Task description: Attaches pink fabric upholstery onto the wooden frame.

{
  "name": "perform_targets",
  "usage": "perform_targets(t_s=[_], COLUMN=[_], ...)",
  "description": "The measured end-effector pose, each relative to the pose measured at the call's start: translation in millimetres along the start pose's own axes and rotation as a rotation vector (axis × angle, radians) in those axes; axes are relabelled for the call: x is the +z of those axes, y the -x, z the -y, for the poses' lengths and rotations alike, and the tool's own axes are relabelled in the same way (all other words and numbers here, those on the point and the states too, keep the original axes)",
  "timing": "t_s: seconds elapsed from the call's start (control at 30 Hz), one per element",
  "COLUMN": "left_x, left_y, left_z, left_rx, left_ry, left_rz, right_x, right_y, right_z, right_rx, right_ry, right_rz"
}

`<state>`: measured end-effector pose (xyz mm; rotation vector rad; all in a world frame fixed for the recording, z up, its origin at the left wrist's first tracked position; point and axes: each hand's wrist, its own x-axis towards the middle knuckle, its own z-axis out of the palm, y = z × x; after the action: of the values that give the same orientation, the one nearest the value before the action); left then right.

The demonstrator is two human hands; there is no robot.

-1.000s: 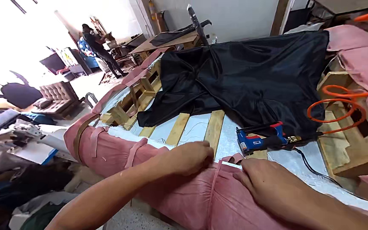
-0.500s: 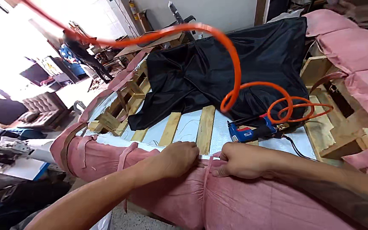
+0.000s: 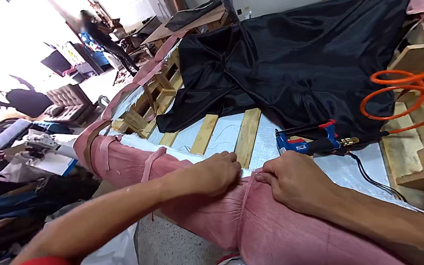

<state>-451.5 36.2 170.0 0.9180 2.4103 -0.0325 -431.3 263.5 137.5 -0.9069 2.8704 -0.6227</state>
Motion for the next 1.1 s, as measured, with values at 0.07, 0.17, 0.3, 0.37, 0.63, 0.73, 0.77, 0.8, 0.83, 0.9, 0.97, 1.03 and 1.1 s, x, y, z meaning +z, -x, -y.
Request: perform_targets(t_s=[0.07, 0.17, 0.3, 0.37, 0.63, 0.73, 0.77, 0.8, 0.83, 0.9, 0.97, 1.03, 1.1], left_x=[0.3, -2.4, -17.9, -23.1, -0.4, 22.8, 25.0, 25.4, 24.3, 15.5, 1.3, -12.2, -22.4], left_y=[0.5, 5.7, 0.7, 0.6, -7.8, -21.8, -23.9, -23.2, -20.9, -16.7, -13.6, -16.2, -17.8], left_z=[-5.0, -5.5, -8.6, -15.6, 4.8, 26.5, 27.7, 27.1, 25.3, 21.4, 23.1, 28.6, 28.6], left_rx=[-0.002, -0.088, -0.105, -0.08, 0.235, 0.438, 0.44, 0.425, 0.397, 0.299, 0.218, 0.269, 0.34], left_ry=[0.038, 0.156, 0.147, 0.067, -0.234, -0.218, -0.212, -0.21, -0.202, -0.141, 0.021, 0.139, 0.112], left_rz=[-0.068, -0.17, -0.042, 0.044, -0.252, -0.536, -0.567, -0.565, -0.542, -0.433, -0.238, -0.055, 0.056], right_x=[4.6, 10.1, 15.4, 17.2, -34.1, -33.0, -31.3, -27.1, -20.2, -2.0, 10.4, 1.1, -3.7], right_y=[0.9, 0.1, -1.0, -1.0, -5.6, -6.4, -6.5, -5.0, -1.1, 11.6, 15.1, 6.6, 3.2], right_z=[-1.5, -5.5, -6.6, -8.8, -13.9, -5.0, -1.3, 3.0, 8.6, 20.3, 31.4, 49.9, 62.9], right_rx=[-0.037, -0.093, -0.109, -0.118, 0.191, 0.272, 0.264, 0.26, 0.28, 0.331, 0.333, 0.459, 0.507], right_ry=[0.032, 0.078, 0.105, 0.082, -0.28, -0.237, -0.196, -0.171, -0.156, -0.072, 0.091, 0.138, 0.229], right_rz=[-0.091, -0.193, -0.268, -0.293, 0.753, 0.694, 0.653, 0.603, 0.522, 0.283, 0.087, 0.141, 0.193])
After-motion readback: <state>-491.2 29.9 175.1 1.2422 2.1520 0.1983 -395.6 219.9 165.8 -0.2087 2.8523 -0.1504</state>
